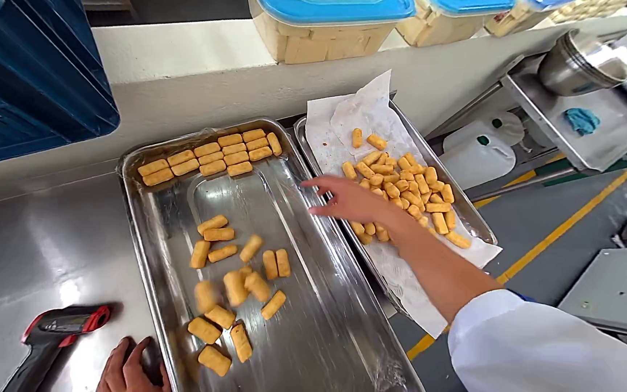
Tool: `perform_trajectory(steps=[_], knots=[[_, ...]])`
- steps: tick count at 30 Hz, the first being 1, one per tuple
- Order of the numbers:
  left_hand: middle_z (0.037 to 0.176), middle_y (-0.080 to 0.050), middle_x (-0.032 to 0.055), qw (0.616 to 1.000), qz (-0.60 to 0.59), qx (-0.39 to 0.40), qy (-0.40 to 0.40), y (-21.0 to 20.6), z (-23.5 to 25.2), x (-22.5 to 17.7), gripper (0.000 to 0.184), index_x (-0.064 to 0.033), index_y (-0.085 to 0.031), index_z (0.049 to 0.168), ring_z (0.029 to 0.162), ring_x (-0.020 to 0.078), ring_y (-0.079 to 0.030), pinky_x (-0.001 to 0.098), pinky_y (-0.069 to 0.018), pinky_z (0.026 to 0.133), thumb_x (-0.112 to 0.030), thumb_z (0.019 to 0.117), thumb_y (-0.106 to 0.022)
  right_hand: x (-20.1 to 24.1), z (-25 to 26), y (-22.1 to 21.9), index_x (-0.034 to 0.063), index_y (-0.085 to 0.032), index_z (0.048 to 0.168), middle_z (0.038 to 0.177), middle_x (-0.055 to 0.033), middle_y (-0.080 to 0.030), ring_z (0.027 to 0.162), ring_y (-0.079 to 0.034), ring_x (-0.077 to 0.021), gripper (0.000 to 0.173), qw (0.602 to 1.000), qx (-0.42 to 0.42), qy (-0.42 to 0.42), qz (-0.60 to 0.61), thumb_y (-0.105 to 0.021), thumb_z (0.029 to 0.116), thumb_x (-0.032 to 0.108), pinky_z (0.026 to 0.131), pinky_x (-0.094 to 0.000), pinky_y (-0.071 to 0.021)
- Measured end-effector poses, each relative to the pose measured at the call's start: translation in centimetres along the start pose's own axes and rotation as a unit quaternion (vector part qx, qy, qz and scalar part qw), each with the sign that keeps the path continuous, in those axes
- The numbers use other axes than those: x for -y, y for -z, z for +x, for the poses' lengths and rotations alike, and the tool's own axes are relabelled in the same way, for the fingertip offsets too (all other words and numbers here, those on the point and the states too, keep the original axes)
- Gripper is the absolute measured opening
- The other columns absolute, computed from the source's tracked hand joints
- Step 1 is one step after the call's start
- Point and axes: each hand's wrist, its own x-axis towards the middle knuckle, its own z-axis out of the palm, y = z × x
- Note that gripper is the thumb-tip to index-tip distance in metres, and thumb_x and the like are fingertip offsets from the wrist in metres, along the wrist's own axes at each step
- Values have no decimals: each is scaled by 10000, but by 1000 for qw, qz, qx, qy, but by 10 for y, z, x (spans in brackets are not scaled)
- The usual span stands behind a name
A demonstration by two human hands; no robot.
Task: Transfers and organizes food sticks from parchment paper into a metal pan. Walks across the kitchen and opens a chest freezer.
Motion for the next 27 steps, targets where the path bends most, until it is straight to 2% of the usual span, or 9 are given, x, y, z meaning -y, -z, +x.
perform_trajectory(steps=[2, 4, 6, 7, 10, 14, 19, 23, 27], knots=[[1438, -552, 273, 1000, -5, 0, -2, -1, 0, 2, 509, -26, -647, 1281, 1393, 459, -471, 566, -293, 1175, -363, 964, -437, -45, -4, 32, 185, -524, 1502, 1533, -145, -494, 1386, -509, -335, 760, 982, -70, -76, -156, -761, 879, 551, 1081, -589, -466], [1439, -549, 275, 1000, -6, -1, -5, -3, -2, 4, 527, -31, -640, 1288, 1393, 459, -467, 568, -291, 1172, -386, 963, -428, -98, -10, 59, 219, -434, 1571, 1619, -223, -354, 1491, -331, -453, 995, 956, -69, -154, -239, -773, 770, 702, 1122, -716, -335], [1433, -554, 274, 1000, -5, -7, -6, -5, -2, 6, 527, -31, -641, 1285, 1390, 456, -471, 557, -296, 1171, -392, 962, -433, -135, -19, 65, 219, -371, 1608, 1656, -238, -280, 1534, -216, -485, 1078, 951, -25, -179, -249, -804, 742, 694, 1147, -774, -217], [1430, -555, 276, 1000, -6, -9, -6, -5, -2, 5, 532, -29, -642, 1280, 1388, 459, -472, 556, -296, 1170, -393, 950, -438, -141, -24, 61, 230, -388, 1600, 1659, -205, -301, 1539, -229, -457, 1033, 953, -8, -166, -252, -805, 761, 667, 1159, -748, -216], [1437, -550, 274, 1000, -6, -5, 4, -2, -1, 3, 540, -31, -640, 1284, 1397, 466, -458, 559, -285, 1175, -406, 958, -427, -133, -26, 54, 229, -527, 1503, 1644, -147, -350, 1510, -327, -399, 743, 968, 27, -94, -233, -827, 854, 435, 1163, -645, -338], [1435, -549, 282, 1000, -7, -2, -3, -1, -2, 2, 549, -18, -631, 1288, 1395, 475, -460, 576, -289, 1172, -405, 964, -415, -126, -24, 64, 202, -636, 1395, 1596, -117, -428, 1458, -393, -406, 593, 958, 69, -56, -273, -832, 838, 144, 1118, -626, -400], [1456, -534, 270, 1000, -5, 5, 12, 2, -1, -1, 548, -28, -628, 1293, 1413, 461, -442, 582, -278, 1171, -397, 950, -413, -98, -15, 50, 218, -641, 1365, 1418, -51, -585, 1332, -505, -404, 555, 900, 122, -59, -414, -817, 844, 141, 837, -617, -552], [1469, -525, 263, 1000, -12, 10, 13, 3, -2, -3, 560, -43, -628, 1300, 1415, 456, -437, 612, -279, 1148, -407, 938, -404, -106, -12, 54, 191, -577, 1429, 1450, -168, -547, 1246, -566, -474, 609, 906, 100, -126, -392, -815, 871, 245, 852, -684, -523], [1463, -545, 235, 1000, -4, -8, 18, 1, -3, -4, 592, -66, -650, 1287, 1406, 424, -463, 599, -301, 1143, -466, 955, -367, -113, -4, 53, 152, -568, 1404, 1398, -238, -539, 1089, -618, -514, 645, 900, 53, -184, -391, -832, 823, 245, 766, -695, -523]])
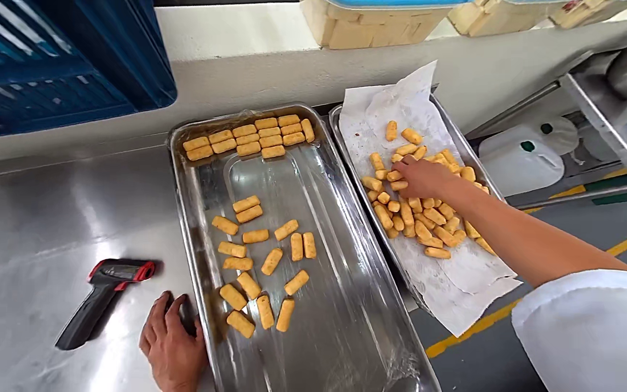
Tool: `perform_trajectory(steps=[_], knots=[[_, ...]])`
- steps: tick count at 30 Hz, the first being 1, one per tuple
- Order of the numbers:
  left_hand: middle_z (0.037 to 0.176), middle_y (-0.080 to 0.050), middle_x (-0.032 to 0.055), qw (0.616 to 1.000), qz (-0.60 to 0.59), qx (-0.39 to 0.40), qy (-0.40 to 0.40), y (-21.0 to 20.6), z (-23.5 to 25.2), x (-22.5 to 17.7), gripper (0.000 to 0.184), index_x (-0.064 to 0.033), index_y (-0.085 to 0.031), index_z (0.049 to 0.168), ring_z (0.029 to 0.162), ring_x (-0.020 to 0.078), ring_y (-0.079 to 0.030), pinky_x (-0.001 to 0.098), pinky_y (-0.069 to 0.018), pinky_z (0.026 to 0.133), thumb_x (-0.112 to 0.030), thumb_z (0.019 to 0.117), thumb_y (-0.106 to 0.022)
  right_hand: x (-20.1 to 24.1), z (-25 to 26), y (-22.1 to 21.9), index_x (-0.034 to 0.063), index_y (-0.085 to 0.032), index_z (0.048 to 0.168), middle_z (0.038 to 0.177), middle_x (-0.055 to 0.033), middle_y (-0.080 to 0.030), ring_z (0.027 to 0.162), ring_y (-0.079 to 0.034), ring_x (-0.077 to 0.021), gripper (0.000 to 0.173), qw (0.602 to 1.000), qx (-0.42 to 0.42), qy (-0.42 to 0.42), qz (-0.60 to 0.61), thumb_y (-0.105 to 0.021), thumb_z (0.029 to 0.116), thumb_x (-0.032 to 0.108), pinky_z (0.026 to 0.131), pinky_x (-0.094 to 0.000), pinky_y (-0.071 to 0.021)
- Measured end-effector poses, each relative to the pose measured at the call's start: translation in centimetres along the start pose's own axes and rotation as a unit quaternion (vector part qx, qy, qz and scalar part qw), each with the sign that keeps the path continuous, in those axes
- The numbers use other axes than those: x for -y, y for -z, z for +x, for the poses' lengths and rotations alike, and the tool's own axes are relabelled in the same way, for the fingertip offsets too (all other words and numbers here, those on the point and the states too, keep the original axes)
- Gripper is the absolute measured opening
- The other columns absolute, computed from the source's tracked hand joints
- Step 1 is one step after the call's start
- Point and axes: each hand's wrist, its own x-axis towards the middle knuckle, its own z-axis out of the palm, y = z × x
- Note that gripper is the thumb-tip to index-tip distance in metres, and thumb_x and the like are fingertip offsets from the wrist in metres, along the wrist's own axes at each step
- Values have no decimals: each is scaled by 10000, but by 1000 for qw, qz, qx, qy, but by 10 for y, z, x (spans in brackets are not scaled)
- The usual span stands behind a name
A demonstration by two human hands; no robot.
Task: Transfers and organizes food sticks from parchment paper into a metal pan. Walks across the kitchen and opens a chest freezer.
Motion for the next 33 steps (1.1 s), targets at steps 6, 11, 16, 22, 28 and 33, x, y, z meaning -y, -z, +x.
perform_trajectory(steps=[6, 11, 16, 22, 28, 33], knots=[[1466, -549, 217, 1000, 0, 11, 16, 1, 1, -3, 606, -57, -657, 1289, 1399, 426, -470, 599, -306, 1143, -462, 944, -369, 1, 14, -1, 175, -604, 1358, 1312, -253, -580, 1087, -621, -502, 700, 1000, 8, -19, -7, -890, 772, 432, 778, -689, -523], [1474, -543, 220, 1000, -4, 8, 22, 3, 3, -6, 610, -42, -662, 1280, 1398, 435, -471, 618, -305, 1140, -454, 936, -371, -22, 20, -4, 62, -642, 1293, 1182, -278, -637, 1078, -631, -496, 562, 994, -38, 3, 104, -859, 820, 273, 849, -718, -498], [1484, -540, 208, 1000, 2, 14, 25, 1, 2, -5, 578, -37, -667, 1273, 1402, 421, -475, 619, -325, 1135, -423, 943, -392, 0, -17, 27, -1, -563, 1325, 1124, -267, -652, 913, -694, -386, 491, 904, -86, -61, 414, -781, 899, 107, 797, -596, -589], [1524, -512, 153, 999, 7, 24, 25, -3, -1, -1, 547, -77, -655, 1300, 1433, 362, -449, 581, -310, 1160, -415, 945, -415, 149, -22, 57, 24, -629, 1201, 976, -174, -680, 782, -687, -283, 419, 906, 6, 128, 404, -820, 843, 130, 732, -508, -597], [1522, -518, 145, 999, 7, 22, 24, -2, 1, -2, 536, -85, -659, 1297, 1444, 348, -443, 572, -303, 1169, -407, 945, -413, 238, 46, 52, 60, -531, 1395, 1190, -254, -652, 963, -693, -398, 658, 951, 138, 160, 224, -827, 883, 347, 805, -581, -583], [1530, -509, 135, 999, 3, 26, 25, -3, 1, 1, 539, -92, -655, 1303, 1445, 331, -440, 553, -308, 1168, -414, 942, -416, 278, 26, 65, 92, -432, 1549, 1548, -243, -430, 1415, -426, -461, 985, 968, -40, 227, 95, -824, 794, 588, 1070, -674, -412]])
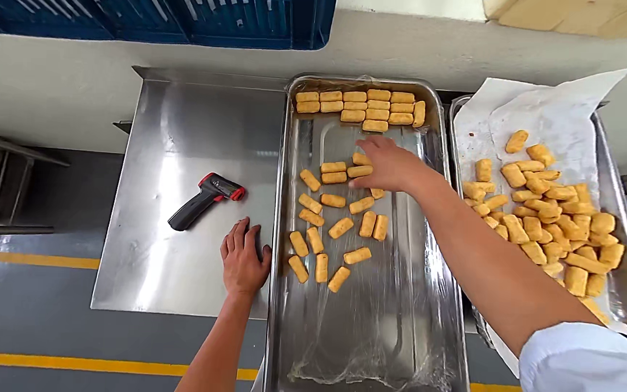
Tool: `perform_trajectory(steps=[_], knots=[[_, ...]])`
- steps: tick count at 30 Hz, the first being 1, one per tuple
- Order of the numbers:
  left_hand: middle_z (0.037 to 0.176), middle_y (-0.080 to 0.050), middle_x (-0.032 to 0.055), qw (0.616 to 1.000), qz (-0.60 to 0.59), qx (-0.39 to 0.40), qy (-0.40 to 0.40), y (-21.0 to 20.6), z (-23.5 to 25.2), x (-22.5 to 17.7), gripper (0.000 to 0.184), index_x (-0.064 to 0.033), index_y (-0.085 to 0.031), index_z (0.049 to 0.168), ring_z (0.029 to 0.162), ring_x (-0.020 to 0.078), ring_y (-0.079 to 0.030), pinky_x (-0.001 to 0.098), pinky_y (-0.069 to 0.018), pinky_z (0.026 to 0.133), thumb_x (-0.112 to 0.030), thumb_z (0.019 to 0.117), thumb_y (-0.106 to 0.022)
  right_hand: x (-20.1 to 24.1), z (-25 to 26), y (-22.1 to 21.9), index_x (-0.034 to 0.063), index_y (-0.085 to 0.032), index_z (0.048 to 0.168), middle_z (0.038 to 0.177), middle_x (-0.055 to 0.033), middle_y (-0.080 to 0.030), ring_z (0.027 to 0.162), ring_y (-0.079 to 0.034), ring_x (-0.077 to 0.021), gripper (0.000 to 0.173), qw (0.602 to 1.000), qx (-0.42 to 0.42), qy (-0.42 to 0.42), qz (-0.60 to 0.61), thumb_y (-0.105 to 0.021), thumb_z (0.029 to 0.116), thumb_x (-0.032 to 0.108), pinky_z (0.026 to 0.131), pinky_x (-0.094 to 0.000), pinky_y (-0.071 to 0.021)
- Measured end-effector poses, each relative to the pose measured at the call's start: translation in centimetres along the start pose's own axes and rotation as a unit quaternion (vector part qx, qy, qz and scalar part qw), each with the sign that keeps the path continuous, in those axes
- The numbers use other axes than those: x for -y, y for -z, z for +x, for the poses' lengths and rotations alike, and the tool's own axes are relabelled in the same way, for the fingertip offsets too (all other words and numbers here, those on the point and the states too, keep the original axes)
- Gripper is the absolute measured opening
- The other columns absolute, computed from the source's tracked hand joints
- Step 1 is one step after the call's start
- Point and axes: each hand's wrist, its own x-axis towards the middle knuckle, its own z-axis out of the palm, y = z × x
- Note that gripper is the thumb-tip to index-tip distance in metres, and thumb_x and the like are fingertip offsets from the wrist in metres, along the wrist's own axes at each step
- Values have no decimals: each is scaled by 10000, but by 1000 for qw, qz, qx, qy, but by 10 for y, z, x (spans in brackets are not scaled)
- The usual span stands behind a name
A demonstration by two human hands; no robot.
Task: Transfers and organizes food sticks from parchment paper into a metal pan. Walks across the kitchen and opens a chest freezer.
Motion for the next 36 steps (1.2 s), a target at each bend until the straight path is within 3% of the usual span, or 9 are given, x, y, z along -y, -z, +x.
perform_trajectory(steps=[2, 4, 7, 10, 16, 23, 26, 32, 36], knots=[[1536, -504, 131, 1000, 0, 1, -3, 0, 1, 1, 531, -98, -653, 1304, 1449, 326, -435, 546, -310, 1168, -412, 945, -419, 22, 6, -13, 105, -333, 1608, 1642, -246, -297, 1525, -260, -455, 1131, 998, 10, 66, -18, -853, 740, 612, 1189, -681, -249], [1534, -507, 125, 1000, -1, -4, -4, 0, 0, 0, 531, -101, -656, 1301, 1449, 321, -436, 545, -313, 1166, -417, 945, -419, 37, 11, -33, 110, -258, 1635, 1645, -266, -276, 1531, -237, -472, 1222, 993, 35, 96, -60, -905, 693, 544, 1206, -719, -143], [1522, -525, 125, 1000, 3, -12, -4, 1, 0, -1, 538, -108, -667, 1304, 1434, 333, -459, 561, -339, 1156, -428, 949, -419, 42, 14, -50, 91, -364, 1586, 1468, -261, -490, 1372, -462, -461, 1058, 987, 15, 130, -90, -906, 707, 321, 1153, -701, -266], [1469, -578, 139, 1000, 9, -24, -5, 2, 1, -3, 535, -110, -699, 1262, 1384, 354, -519, 569, -377, 1128, -429, 943, -411, 30, 31, -46, 103, -488, 1498, 1335, -207, -584, 1260, -545, -409, 898, 987, -12, 132, -90, -894, 720, 296, 1078, -615, -373], [1436, -606, 150, 999, 15, -34, -11, 1, 2, -3, 548, -111, -708, 1249, 1354, 363, -549, 565, -396, 1113, -440, 953, -385, 44, 94, -20, 78, -490, 1489, 1407, -251, -534, 1342, -482, -456, 854, 992, -51, 104, -41, -884, 748, 234, 1062, -632, -415], [1435, -606, 145, 999, 14, -33, -6, -1, 2, -3, 537, -124, -706, 1255, 1352, 351, -550, 552, -391, 1122, -439, 953, -394, 64, 118, -28, 92, -499, 1500, 1560, -175, -446, 1459, -397, -396, 716, 980, -176, 86, 31, -811, 862, 186, 1129, -548, -422], [1429, -611, 147, 999, 16, -35, -7, -1, 2, -3, 542, -124, -710, 1251, 1344, 355, -557, 557, -395, 1114, -442, 948, -393, 63, 110, -38, 56, -510, 1489, 1548, -191, -446, 1398, -453, -413, 722, 974, -192, 34, 117, -820, 867, 253, 1079, -544, -469], [1436, -605, 150, 999, 17, -33, -10, 0, 1, -3, 541, -122, -707, 1260, 1352, 362, -549, 560, -389, 1120, -439, 953, -393, 73, 112, -40, 15, -510, 1480, 1588, -192, -404, 1376, -508, -364, 640, 961, -183, -14, 206, -750, 890, 73, 1091, -493, -483], [1436, -605, 146, 999, 18, -36, -11, 1, 1, -3, 539, -126, -709, 1252, 1349, 355, -552, 552, -388, 1121, -440, 954, -389, 79, 105, -48, 4, -481, 1499, 1580, -187, -423, 1296, -577, -338, 652, 953, -198, -38, 228, -751, 913, 98, 1049, -461, -512]])
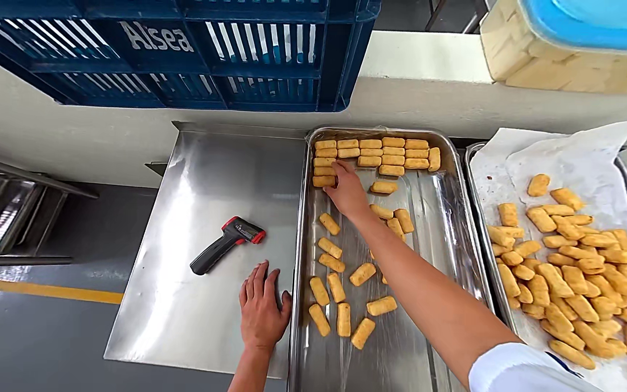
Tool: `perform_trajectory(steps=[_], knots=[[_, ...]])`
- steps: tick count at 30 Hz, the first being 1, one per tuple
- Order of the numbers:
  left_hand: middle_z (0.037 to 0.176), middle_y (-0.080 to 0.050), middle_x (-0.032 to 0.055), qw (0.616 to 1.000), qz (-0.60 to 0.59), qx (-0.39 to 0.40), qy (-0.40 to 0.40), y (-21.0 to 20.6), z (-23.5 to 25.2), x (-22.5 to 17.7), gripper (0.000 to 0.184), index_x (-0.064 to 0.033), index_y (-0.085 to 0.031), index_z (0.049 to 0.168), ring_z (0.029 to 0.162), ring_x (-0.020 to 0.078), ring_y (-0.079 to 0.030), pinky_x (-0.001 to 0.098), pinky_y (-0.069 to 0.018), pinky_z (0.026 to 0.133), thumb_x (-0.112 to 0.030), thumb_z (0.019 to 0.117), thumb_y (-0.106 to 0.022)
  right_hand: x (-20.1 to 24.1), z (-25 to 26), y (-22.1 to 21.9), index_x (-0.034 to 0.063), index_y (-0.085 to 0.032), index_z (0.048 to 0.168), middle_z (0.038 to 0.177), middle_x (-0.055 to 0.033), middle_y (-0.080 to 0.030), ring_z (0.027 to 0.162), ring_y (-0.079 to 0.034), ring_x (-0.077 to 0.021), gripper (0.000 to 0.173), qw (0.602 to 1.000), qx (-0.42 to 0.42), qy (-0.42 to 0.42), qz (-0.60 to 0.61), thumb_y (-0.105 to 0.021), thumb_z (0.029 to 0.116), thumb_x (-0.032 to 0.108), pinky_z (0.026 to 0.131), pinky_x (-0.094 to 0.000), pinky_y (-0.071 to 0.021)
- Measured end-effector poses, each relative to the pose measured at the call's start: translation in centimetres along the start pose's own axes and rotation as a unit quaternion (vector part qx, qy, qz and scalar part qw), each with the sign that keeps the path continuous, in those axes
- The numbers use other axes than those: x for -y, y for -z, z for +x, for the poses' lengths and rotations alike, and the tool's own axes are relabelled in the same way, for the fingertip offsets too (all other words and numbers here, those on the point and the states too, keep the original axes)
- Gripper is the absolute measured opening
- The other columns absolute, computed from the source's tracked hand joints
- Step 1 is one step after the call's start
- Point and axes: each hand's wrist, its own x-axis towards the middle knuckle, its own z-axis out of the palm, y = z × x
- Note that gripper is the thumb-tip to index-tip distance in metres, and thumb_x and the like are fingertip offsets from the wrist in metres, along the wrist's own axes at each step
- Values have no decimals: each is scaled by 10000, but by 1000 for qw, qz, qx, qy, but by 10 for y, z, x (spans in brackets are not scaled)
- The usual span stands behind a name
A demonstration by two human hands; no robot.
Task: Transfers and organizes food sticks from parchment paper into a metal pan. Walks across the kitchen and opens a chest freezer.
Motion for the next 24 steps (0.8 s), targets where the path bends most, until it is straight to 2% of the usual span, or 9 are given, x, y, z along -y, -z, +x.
perform_trajectory(steps=[2, 5, 9, 11, 13, 15, 17, 20, 24], knots=[[1435, -606, 146, 1000, 1, -1, -2, 0, -1, 0, 539, -125, -708, 1251, 1351, 356, -550, 551, -389, 1119, -441, 956, -385, 1, -2, -4, 1, -480, 1500, 1560, -187, -453, 1281, -591, -332, 647, 1000, -16, -7, 11, -746, 918, 95, 1045, -459, -516], [1435, -606, 150, 1000, 1, 0, 0, 0, 0, 0, 544, -122, -705, 1249, 1355, 356, -547, 557, -386, 1118, -442, 956, -378, 2, -1, -9, -10, -481, 1497, 1587, -189, -432, 1363, -541, -333, 614, 1000, -21, -9, 11, -718, 942, 104, 1102, -464, -476], [1426, -608, 171, 1000, -13, -3, -3, 1, 0, 1, 553, -97, -707, 1241, 1352, 371, -548, 572, -382, 1115, -442, 955, -383, -2, 1, -7, -9, -523, 1466, 1578, -186, -449, 1327, -572, -350, 579, 1000, -15, 10, 6, -722, 947, 152, 1076, -491, -496], [1429, -605, 169, 1000, -14, -1, 1, 0, 0, -1, 564, -100, -707, 1247, 1355, 370, -544, 563, -375, 1122, -453, 954, -378, -6, -1, 15, 13, -508, 1484, 1536, -194, -490, 1293, -590, -349, 594, 1000, 13, 22, -11, -716, 960, 198, 1061, -508, -503], [1438, -601, 163, 1000, -13, 4, 6, 1, 0, -2, 572, -103, -706, 1250, 1359, 366, -541, 563, -370, 1124, -459, 954, -370, -18, -10, 51, 76, -594, 1421, 1418, -178, -594, 1238, -621, -366, 479, 997, 18, 28, -66, -676, 967, 206, 1001, -582, -520], [1445, -597, 153, 1000, -10, 3, 8, 1, 1, -1, 567, -108, -703, 1256, 1366, 361, -535, 559, -370, 1125, -455, 955, -369, -37, -18, 88, 114, -648, 1359, 1356, -171, -630, 1229, -615, -397, 411, 989, 39, 9, -144, -667, 965, 230, 928, -651, -515], [1455, -588, 156, 1000, -11, 7, 9, 0, 0, 0, 564, -104, -701, 1260, 1373, 362, -527, 556, -365, 1126, -445, 947, -378, -65, -22, 105, 97, -644, 1366, 1332, -200, -624, 1255, -583, -421, 469, 978, 86, -8, -189, -692, 963, 330, 940, -664, -495], [1459, -584, 155, 1000, -13, 10, 8, 0, 1, -1, 570, -109, -700, 1262, 1378, 359, -522, 561, -362, 1127, -452, 942, -376, -94, -28, 109, 49, -564, 1428, 1387, -237, -571, 1293, -551, -423, 734, 974, 160, -13, -160, -754, 902, 525, 1036, -641, -462], [1453, -587, 161, 1000, -11, 7, 4, 1, 0, 0, 565, -104, -701, 1252, 1376, 362, -523, 559, -364, 1127, -448, 942, -377, -90, -43, 99, 87, -518, 1443, 1376, -216, -544, 1260, -549, -421, 816, 967, 189, -36, -170, -886, 790, 409, 959, -628, -503]])
